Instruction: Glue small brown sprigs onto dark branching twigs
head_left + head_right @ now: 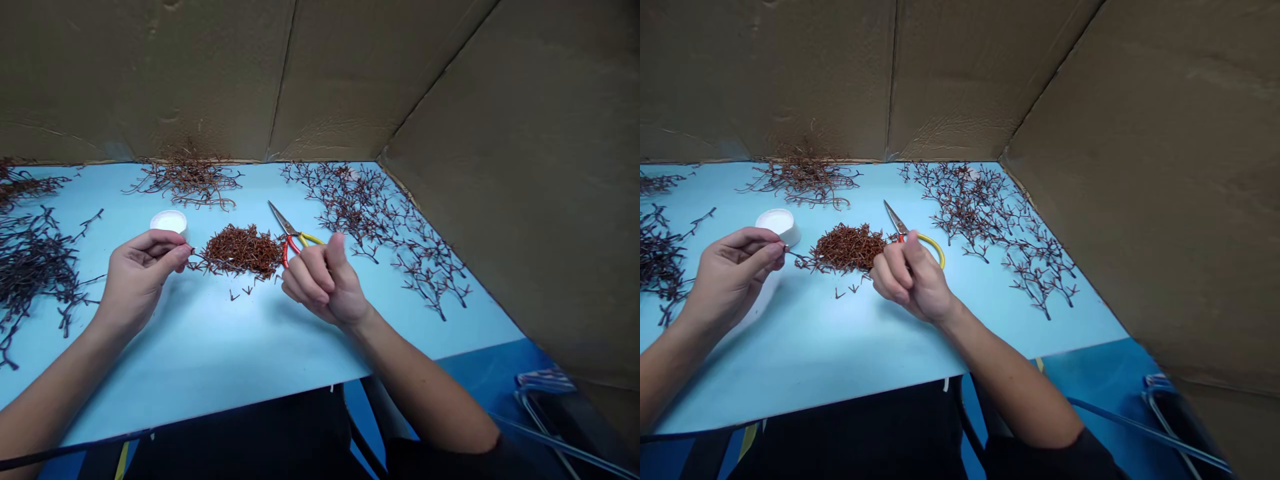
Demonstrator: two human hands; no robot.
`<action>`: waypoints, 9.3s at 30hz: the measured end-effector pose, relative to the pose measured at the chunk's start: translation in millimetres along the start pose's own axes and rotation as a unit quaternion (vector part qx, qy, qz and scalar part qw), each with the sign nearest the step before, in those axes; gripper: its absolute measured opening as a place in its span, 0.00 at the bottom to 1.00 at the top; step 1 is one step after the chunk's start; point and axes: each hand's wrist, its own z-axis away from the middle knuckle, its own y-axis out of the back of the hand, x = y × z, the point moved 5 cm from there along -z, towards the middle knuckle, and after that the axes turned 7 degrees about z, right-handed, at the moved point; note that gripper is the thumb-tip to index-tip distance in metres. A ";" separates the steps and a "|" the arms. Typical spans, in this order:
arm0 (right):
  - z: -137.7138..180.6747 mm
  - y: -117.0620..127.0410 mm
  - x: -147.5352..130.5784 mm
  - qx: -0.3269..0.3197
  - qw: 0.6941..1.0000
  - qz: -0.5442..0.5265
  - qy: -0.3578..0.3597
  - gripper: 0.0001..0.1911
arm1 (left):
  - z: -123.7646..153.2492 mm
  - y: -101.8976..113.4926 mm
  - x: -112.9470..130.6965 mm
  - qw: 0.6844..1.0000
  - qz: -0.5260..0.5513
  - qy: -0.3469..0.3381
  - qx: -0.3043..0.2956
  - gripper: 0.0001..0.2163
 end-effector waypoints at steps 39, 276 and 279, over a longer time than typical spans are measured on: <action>-1.4 4.8 16.9 -0.074 0.767 0.636 0.033 0.08 | 17.5 -23.4 7.0 0.975 -0.139 -0.006 -0.171 0.04; -2.4 22.1 -14.8 0.114 0.858 0.489 0.111 0.01 | 24.0 -14.5 11.7 0.995 -0.078 -0.060 -0.019 0.08; -0.2 22.5 -16.6 0.151 0.870 0.459 0.099 0.07 | 26.7 -15.1 14.3 0.993 -0.087 -0.075 -0.018 0.08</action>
